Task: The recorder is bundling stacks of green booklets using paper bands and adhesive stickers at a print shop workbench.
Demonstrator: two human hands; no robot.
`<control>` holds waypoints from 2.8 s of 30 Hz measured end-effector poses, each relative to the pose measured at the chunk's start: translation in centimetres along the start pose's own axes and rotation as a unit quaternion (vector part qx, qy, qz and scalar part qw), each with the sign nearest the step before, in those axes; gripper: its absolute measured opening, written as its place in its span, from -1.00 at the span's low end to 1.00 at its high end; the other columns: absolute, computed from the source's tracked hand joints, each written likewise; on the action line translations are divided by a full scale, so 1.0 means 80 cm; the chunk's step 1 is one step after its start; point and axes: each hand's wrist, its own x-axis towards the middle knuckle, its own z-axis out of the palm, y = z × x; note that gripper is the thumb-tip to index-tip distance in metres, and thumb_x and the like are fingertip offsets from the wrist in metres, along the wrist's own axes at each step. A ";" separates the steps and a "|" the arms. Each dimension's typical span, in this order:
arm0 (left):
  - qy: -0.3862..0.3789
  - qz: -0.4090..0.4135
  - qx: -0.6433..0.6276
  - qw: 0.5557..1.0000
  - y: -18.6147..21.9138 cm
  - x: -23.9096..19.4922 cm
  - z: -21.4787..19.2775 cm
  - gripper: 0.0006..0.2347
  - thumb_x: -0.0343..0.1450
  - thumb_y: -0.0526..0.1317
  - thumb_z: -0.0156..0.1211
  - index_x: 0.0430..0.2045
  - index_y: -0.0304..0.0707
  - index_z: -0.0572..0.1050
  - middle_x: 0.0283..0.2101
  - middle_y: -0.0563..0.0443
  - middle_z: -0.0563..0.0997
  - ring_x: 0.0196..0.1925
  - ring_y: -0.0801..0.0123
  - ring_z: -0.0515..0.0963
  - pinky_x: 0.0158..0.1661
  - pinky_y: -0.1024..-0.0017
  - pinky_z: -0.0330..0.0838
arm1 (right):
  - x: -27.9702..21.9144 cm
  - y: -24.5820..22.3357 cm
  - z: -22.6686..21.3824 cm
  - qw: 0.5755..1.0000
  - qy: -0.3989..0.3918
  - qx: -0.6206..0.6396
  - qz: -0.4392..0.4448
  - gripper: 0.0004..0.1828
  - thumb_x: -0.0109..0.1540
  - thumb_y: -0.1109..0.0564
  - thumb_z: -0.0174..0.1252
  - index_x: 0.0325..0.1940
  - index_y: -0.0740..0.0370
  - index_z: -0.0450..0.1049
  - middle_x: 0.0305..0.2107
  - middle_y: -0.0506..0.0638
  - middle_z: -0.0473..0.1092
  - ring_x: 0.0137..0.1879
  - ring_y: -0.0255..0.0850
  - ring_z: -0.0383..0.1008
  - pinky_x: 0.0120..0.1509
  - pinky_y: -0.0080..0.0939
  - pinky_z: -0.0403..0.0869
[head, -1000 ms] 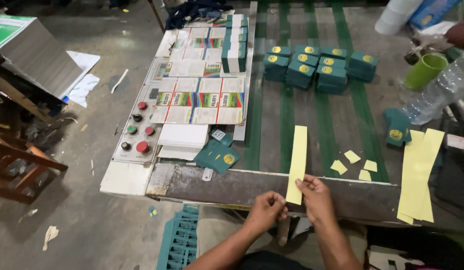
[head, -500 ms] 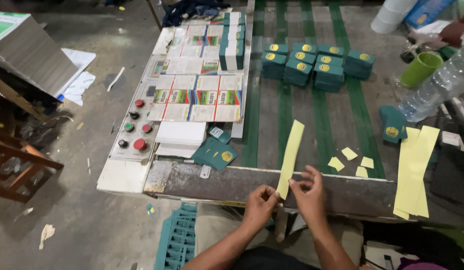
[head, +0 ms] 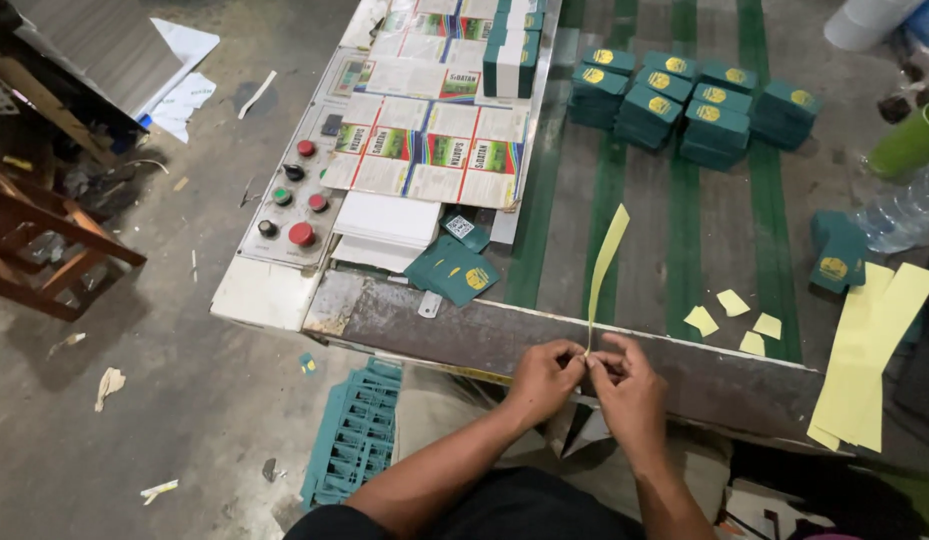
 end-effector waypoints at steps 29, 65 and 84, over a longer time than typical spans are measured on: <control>-0.026 0.079 0.078 0.993 0.000 0.008 -0.017 -0.88 0.45 -0.34 0.20 -0.21 -0.36 0.61 -0.23 -0.23 0.69 -0.21 0.03 0.74 -0.18 0.26 0.60 | 0.013 0.026 0.003 0.998 -0.033 0.057 -0.023 -0.65 0.29 0.30 0.20 0.14 0.28 0.31 -0.20 0.09 0.62 -0.16 -0.33 0.60 -0.12 -0.29 0.56; -0.016 0.066 -0.026 0.997 -0.010 0.005 -0.021 -0.96 0.38 -0.42 0.18 -0.37 -0.38 0.45 -0.27 -0.07 0.60 -0.32 0.35 0.60 -0.29 0.41 0.49 | 0.013 0.031 0.012 0.995 -0.017 0.096 -0.010 -0.77 0.29 0.31 0.17 0.05 0.30 0.49 -0.28 -0.09 0.54 -0.19 -0.43 0.51 -0.11 -0.37 0.48; -0.050 -0.089 -0.056 0.993 0.010 0.053 -0.011 -0.77 0.45 -0.19 0.26 -0.54 -0.41 0.58 -0.55 0.07 0.59 -0.49 0.56 0.52 -0.44 0.53 0.44 | 0.000 -0.024 0.005 0.952 0.074 -0.177 -0.237 -0.88 0.28 0.28 0.27 -0.10 0.31 0.59 -0.30 0.17 0.49 -0.16 0.11 0.54 -0.07 0.00 0.48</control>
